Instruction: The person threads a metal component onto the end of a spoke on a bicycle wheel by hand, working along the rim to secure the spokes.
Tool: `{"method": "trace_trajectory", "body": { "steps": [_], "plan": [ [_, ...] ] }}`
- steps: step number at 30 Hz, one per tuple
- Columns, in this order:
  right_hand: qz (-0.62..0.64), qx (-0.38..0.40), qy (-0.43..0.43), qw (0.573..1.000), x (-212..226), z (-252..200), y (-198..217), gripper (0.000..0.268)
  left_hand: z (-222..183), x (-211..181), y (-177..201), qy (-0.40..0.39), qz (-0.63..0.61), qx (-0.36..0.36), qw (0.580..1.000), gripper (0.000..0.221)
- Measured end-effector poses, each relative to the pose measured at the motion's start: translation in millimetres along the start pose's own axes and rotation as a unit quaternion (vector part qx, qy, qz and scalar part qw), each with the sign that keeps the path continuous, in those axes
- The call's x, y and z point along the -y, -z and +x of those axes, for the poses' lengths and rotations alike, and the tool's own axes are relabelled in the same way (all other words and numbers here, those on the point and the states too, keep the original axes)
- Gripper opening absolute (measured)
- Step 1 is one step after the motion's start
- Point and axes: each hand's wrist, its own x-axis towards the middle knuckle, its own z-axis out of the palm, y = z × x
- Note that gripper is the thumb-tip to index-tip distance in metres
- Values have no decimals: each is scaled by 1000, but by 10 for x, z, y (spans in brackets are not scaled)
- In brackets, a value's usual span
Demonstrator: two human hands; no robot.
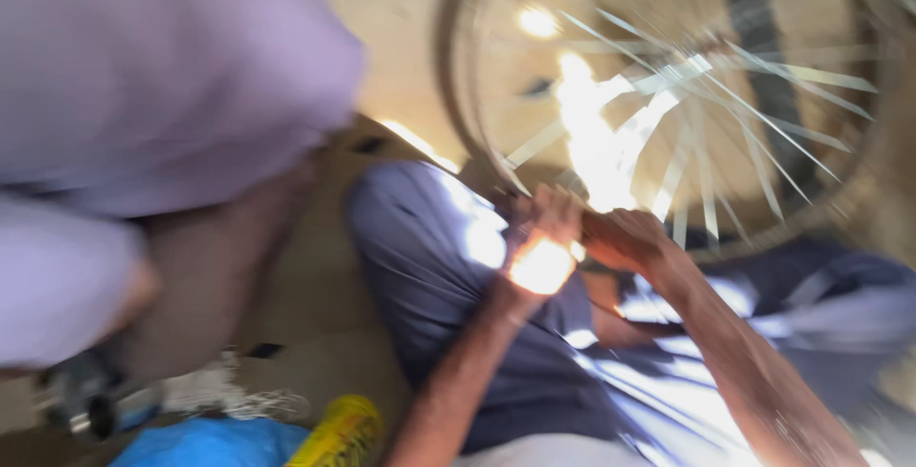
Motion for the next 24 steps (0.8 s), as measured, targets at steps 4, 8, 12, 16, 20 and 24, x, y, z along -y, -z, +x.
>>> {"method": "trace_trajectory", "body": {
  "steps": [4, 8, 12, 16, 20, 24],
  "plan": [
    [86, -2, 34, 996, 15, -60, 227, 40, 64, 33, -110, -3, 73, 67, 995, 53],
    [153, -30, 92, 983, 14, -103, 288, 51, 159, 73, -207, 33, 86, 181, 979, 57],
    [79, 62, 31, 994, 47, -38, 243, 27, 162, 99, -259, 15, 76, 128, 989, 59],
    [90, 41, 61, 993, -64, 21, 114, 12, 140, 116, -279, 18, 50, 116, 992, 57],
    [-65, -76, 212, 972, -250, 8, 54, 12, 143, 136, -259, 14, 16, 93, 995, 60],
    [394, -25, -93, 914, -224, -175, 195, 16, 202, 146, -262, 69, -66, 117, 989, 57]
  ]
}}
